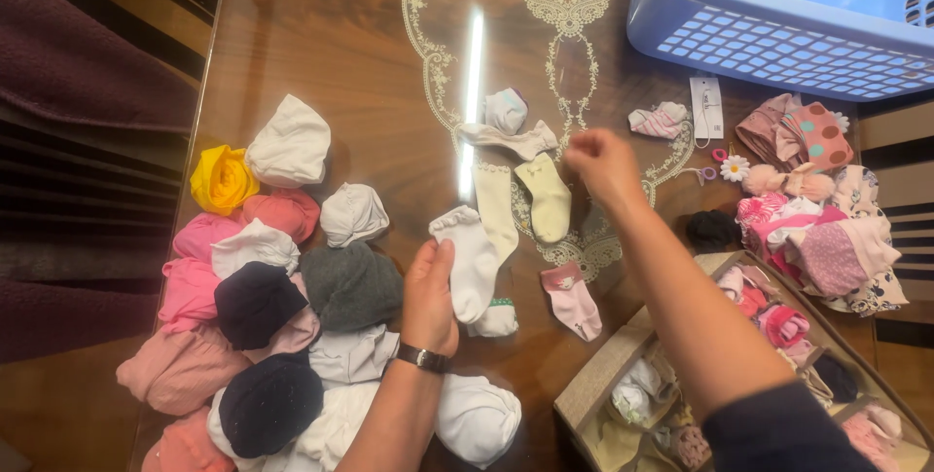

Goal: Organizing and pairing socks into a multi-compartment storage box on a table

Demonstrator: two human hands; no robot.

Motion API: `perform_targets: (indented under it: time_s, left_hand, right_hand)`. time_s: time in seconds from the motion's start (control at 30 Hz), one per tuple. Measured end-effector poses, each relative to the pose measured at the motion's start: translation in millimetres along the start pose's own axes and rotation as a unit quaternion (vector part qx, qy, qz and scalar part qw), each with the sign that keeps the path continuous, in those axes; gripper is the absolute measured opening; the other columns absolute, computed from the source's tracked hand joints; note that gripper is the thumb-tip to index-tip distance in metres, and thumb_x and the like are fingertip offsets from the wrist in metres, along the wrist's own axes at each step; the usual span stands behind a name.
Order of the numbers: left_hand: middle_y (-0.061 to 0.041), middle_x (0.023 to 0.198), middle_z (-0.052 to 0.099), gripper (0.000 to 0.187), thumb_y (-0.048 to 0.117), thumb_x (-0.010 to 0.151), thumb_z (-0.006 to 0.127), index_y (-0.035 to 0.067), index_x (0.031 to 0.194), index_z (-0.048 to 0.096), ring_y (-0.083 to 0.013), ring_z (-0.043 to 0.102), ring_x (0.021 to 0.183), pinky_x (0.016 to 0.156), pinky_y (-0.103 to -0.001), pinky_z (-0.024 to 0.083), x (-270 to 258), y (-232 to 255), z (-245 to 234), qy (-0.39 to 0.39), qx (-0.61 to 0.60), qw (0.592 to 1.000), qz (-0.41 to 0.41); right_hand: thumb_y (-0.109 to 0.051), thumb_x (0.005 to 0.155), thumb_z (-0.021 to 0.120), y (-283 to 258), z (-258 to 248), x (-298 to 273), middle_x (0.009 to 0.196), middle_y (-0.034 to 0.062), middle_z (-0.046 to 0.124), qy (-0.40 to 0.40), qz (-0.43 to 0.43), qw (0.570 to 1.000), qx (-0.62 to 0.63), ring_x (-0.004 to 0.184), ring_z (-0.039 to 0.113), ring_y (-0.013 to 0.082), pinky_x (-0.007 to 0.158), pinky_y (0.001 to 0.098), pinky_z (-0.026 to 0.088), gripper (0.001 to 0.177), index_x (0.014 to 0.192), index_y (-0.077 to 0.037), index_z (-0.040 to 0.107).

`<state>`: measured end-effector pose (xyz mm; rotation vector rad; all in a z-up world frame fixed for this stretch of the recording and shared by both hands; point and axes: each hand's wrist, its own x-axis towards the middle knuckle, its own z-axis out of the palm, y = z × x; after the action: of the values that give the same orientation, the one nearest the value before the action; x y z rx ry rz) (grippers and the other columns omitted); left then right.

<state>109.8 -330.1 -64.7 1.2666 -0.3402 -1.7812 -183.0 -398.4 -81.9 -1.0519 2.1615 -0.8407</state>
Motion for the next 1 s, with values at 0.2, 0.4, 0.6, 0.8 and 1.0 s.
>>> perform_targets:
  time_s: [0.2, 0.4, 0.6, 0.8, 1.0]
  left_hand:
    - [-0.022, 0.127, 0.068, 0.040, 0.000, 0.098, 0.053, -0.003, 0.138, 0.057, -0.0296, 0.068, 0.114, 0.097, -0.046, 0.058, -6.4, 20.6, 9.4, -0.023, 0.010, 1.000, 0.000]
    - [-0.021, 0.127, 0.069, 0.043, 0.001, 0.100, 0.053, -0.001, 0.142, 0.056, -0.0284, 0.069, 0.113, 0.095, -0.045, 0.059, 14.9, 16.2, 6.4, -0.012, 0.049, 0.998, 0.027]
    - [-0.020, 0.121, 0.071, 0.039, 0.000, 0.099, 0.054, -0.002, 0.138, 0.058, -0.0271, 0.071, 0.108, 0.092, -0.042, 0.060, 32.4, 9.8, -2.3, -0.007, 0.057, 0.996, 0.061]
    - [-0.006, 0.118, 0.073, 0.035, 0.008, 0.095, 0.062, 0.007, 0.129, 0.065, -0.0137, 0.066, 0.100, 0.088, -0.030, 0.055, 69.0, -47.8, -12.5, -0.069, 0.116, 0.982, 0.129]
    - [-0.021, 0.122, 0.071, 0.043, -0.001, 0.098, 0.056, -0.001, 0.141, 0.058, -0.0280, 0.068, 0.113, 0.095, -0.042, 0.058, 80.2, -66.8, 26.9, -0.122, 0.154, 0.978, 0.068]
  right_hand:
    - [-0.038, 0.066, 0.091, -14.6, 31.9, 40.2, 0.090, 0.0039, 0.064, 0.008, -0.056, 0.988, -0.143, 0.096, 0.070, 0.0304, 0.090, 0.0460, 0.055, 0.051, 0.106, -0.012, 0.072]
    - [-0.030, 0.075, 0.088, 5.7, 30.0, 58.6, 0.093, 0.0044, 0.070, -0.003, -0.033, 0.998, -0.049, 0.096, 0.071, 0.0270, 0.084, 0.0400, 0.054, 0.032, 0.099, -0.016, 0.072]
    - [0.003, 0.080, 0.069, 1.0, -43.2, 37.1, 0.093, -0.0051, 0.060, 0.051, -0.056, 0.958, 0.275, 0.088, 0.067, 0.0069, 0.081, 0.0197, 0.059, 0.034, 0.105, -0.017, 0.060]
    - [-0.010, 0.095, 0.068, -20.5, -81.6, -17.0, 0.103, -0.0033, 0.070, 0.012, -0.040, 0.935, 0.353, 0.081, 0.066, 0.0056, 0.066, 0.0193, 0.052, 0.025, 0.118, -0.019, 0.062]
    - [-0.009, 0.096, 0.071, 8.9, -34.5, -19.3, 0.093, -0.0026, 0.065, -0.061, -0.026, 0.944, 0.323, 0.083, 0.069, 0.0082, 0.071, 0.0228, 0.059, 0.021, 0.115, -0.013, 0.064]
